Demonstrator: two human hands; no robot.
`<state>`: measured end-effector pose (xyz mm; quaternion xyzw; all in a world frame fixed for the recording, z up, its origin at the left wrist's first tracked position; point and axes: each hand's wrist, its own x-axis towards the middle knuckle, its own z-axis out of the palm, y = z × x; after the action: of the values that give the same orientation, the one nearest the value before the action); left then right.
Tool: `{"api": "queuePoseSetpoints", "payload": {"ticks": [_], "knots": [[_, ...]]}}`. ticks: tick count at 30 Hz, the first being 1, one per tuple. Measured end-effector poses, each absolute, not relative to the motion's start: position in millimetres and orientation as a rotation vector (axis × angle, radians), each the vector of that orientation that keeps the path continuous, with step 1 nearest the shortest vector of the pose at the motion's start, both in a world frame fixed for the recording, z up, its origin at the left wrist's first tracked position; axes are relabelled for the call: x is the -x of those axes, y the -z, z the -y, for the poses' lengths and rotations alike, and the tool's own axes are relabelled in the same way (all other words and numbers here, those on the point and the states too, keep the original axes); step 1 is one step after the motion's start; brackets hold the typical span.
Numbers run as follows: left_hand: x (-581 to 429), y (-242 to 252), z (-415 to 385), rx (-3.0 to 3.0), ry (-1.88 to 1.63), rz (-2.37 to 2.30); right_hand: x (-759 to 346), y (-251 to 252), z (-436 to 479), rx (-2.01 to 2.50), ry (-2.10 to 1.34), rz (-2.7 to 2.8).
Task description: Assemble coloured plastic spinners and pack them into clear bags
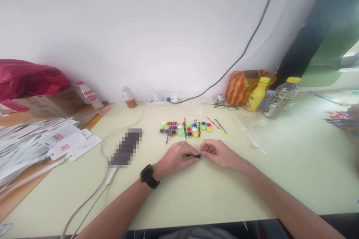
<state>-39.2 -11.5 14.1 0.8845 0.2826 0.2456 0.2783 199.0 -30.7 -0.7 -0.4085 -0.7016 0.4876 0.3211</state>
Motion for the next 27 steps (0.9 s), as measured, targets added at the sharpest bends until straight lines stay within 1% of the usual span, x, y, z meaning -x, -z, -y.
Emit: {"api": "queuePoseSetpoints", "payload": {"ticks": [7, 18, 23, 27], "knots": [[38, -21, 11, -2.467, -0.673, -0.737, -200, 1, 30, 1.111, -1.171, 1.895], [35, -21, 20, -2.563, -0.599, -0.806, -201, 5, 28, 1.085, -1.220, 1.897], [38, -18, 20, -2.427, -0.658, -0.807, -201, 9, 32, 1.145, -1.160, 1.893], [42, -14, 13, -2.232, -0.806, -0.925, -201, 10, 41, 1.235, -1.064, 1.777]]}}
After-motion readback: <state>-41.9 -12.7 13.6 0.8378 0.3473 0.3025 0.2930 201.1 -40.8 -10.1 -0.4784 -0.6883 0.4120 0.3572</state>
